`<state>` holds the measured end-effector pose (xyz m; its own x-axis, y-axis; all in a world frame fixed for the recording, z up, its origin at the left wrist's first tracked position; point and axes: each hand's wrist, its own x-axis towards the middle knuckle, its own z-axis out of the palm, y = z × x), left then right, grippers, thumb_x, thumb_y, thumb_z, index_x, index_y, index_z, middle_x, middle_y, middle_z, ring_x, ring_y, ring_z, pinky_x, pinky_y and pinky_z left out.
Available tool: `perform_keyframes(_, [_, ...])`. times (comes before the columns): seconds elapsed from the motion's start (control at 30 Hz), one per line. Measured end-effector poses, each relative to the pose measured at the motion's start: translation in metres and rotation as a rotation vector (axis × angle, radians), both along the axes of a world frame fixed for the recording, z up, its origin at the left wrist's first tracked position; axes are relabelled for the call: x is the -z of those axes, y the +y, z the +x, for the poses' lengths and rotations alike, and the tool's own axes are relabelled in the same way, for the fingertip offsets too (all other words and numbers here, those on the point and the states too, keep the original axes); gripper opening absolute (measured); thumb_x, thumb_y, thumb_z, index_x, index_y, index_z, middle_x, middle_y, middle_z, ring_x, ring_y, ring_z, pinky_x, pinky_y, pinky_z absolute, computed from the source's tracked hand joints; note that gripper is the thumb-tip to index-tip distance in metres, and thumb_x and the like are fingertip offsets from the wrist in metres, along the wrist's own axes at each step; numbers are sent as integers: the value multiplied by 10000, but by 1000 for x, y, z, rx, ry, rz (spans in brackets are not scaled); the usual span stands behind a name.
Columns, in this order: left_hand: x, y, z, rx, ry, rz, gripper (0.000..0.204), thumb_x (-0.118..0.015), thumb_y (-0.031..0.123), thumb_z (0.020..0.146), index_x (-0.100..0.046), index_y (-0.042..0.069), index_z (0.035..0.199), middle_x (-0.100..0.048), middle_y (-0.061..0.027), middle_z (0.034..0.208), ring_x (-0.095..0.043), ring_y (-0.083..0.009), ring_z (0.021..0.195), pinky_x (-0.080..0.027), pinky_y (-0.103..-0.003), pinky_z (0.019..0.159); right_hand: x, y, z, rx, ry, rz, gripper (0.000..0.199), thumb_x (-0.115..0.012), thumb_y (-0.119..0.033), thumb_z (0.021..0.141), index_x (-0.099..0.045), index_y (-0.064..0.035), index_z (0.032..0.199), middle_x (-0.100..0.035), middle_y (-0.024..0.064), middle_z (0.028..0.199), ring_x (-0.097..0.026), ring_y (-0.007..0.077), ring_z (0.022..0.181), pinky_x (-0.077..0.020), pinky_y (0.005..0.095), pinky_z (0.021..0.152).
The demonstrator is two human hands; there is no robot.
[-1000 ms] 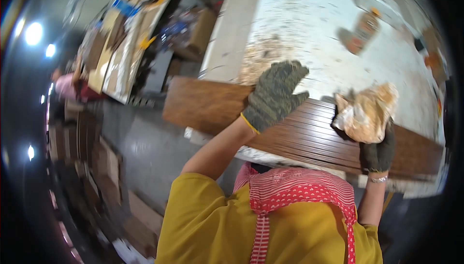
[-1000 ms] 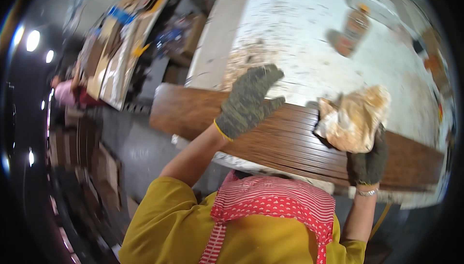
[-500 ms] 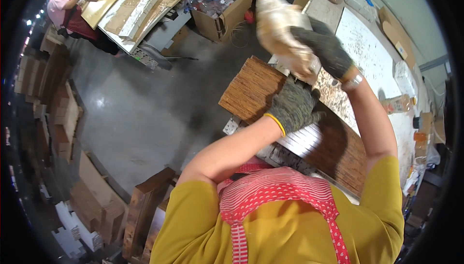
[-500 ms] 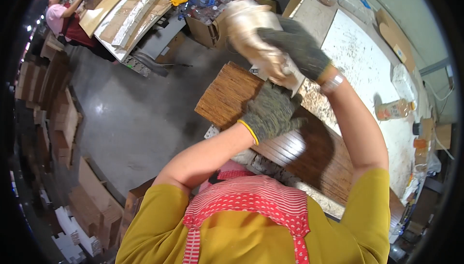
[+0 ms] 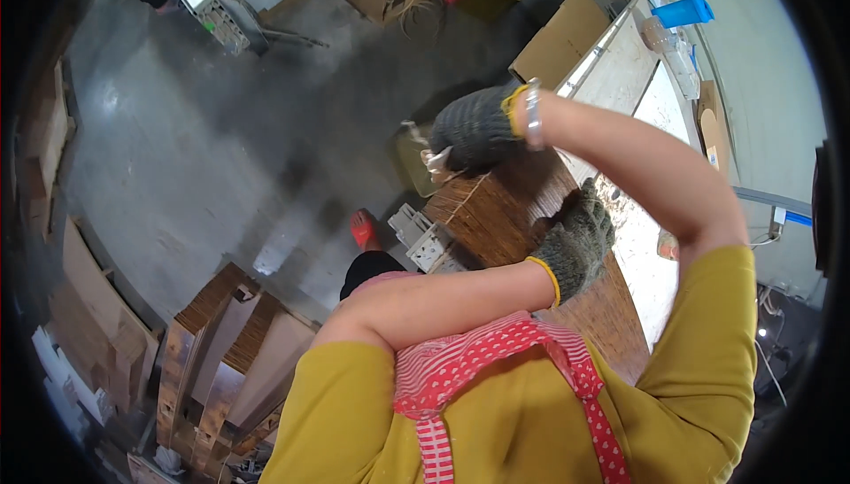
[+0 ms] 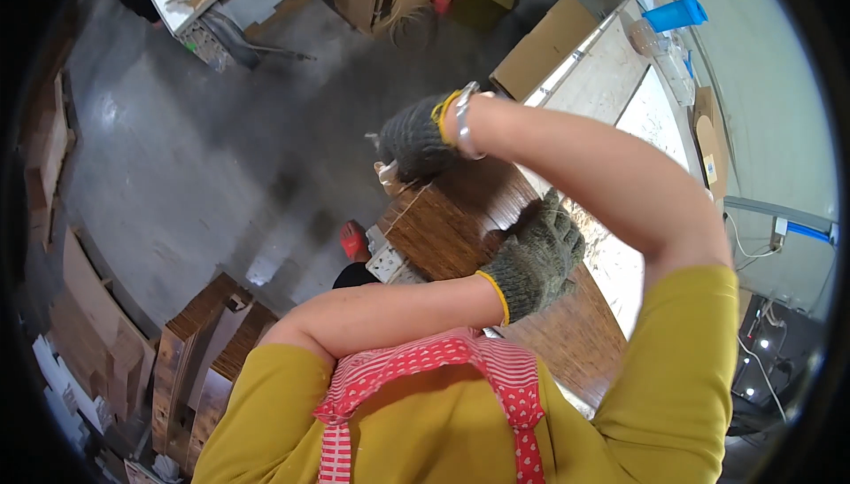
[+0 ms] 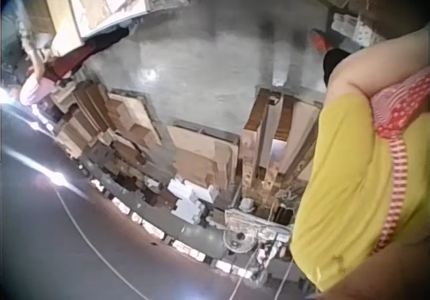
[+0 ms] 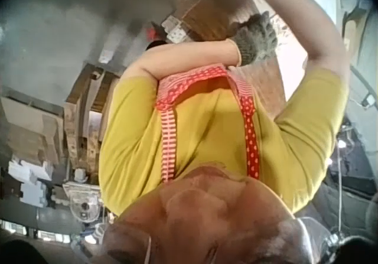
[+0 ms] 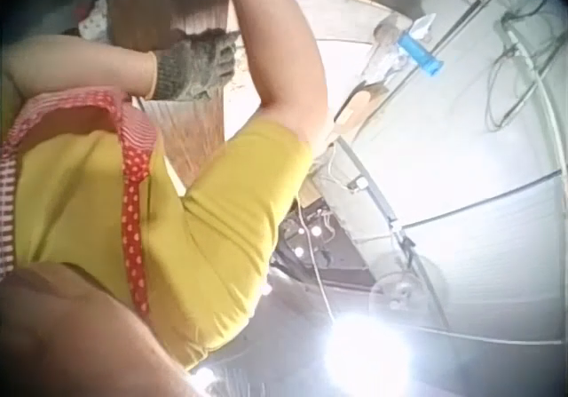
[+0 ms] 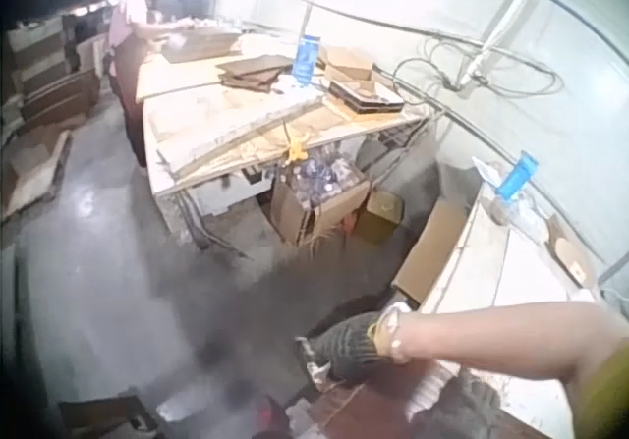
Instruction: The person applies oil to long wooden planks using a cloth, then wipes down several small wooden boxes and more planks with the same cloth.
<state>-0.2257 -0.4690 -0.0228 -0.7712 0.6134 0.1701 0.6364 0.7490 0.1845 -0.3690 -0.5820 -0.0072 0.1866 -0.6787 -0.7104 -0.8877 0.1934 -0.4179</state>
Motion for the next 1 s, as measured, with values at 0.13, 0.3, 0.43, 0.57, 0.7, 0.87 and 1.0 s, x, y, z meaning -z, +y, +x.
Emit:
perform_keyframes(0.13, [11, 11, -1, 19, 47, -109, 421, -485, 298, 942, -600, 6, 1223, -580, -186, 1178, -532, -384, 1091, -261, -664, 1047, -32, -13, 5, 218, -43, 153, 235, -625, -250, 812, -706, -73, 943, -688, 162, 856, -637, 323, 755, -482, 421, 721])
perform_keyframes(0.3, [8, 6, -4, -8, 115, -174, 350, -543, 204, 879, -642, 14, 1156, -592, -183, 1108, -549, -374, 1006, -359, -632, 928, -21, -16, 8, 213, -50, 175, 230, -610, -256, 832, -702, -59, 907, -691, 163, 853, -637, 350, 744, -492, 408, 725])
perform_keyframes(0.43, [18, 20, 0, -183, 100, 219, 517, -731, -149, 579, -677, 23, 1063, -609, -163, 941, -559, -345, 910, -422, -621, 823, 17, -1, 11, 155, -9, 130, 270, -660, -262, 837, -665, -64, 1019, -685, 154, 899, -656, 318, 812, -505, 398, 762])
perform_keyframes(0.57, [-11, -21, 1, 92, 132, -235, 562, -750, -159, 544, -673, 10, 1074, -619, -168, 955, -582, -348, 865, -406, -637, 922, -38, -3, -22, -178, -367, -258, 235, -636, -260, 863, -678, -44, 943, -678, 158, 870, -660, 313, 791, -516, 393, 736])
perform_keyframes(0.7, [-6, -9, 2, 57, 153, -159, 576, -758, -151, 557, -676, 23, 1099, -618, -168, 994, -583, -357, 910, -401, -637, 903, -27, -11, -23, 653, -269, 248, 206, -666, -259, 845, -679, -64, 909, -679, 140, 827, -659, 287, 715, -517, 391, 728])
perform_keyframes(0.87, [-2, -7, 1, 32, 123, -212, 585, -760, -137, 549, -676, 38, 1101, -622, -148, 1067, -576, -337, 978, -381, -640, 950, -13, 21, 9, 303, -169, -21, 404, -725, -271, 824, -652, -63, 1163, -685, 128, 1087, -655, 278, 1024, -518, 350, 860])
perform_keyframes(1.0, [2, -6, 1, 45, 155, -158, 535, -761, -63, 598, -663, 31, 1115, -619, -145, 1125, -576, -336, 1035, -406, -634, 945, -62, -16, 21, 79, 7, 120, 354, -732, -283, 821, -682, -105, 1123, -702, 97, 1046, -686, 234, 901, -544, 336, 823])
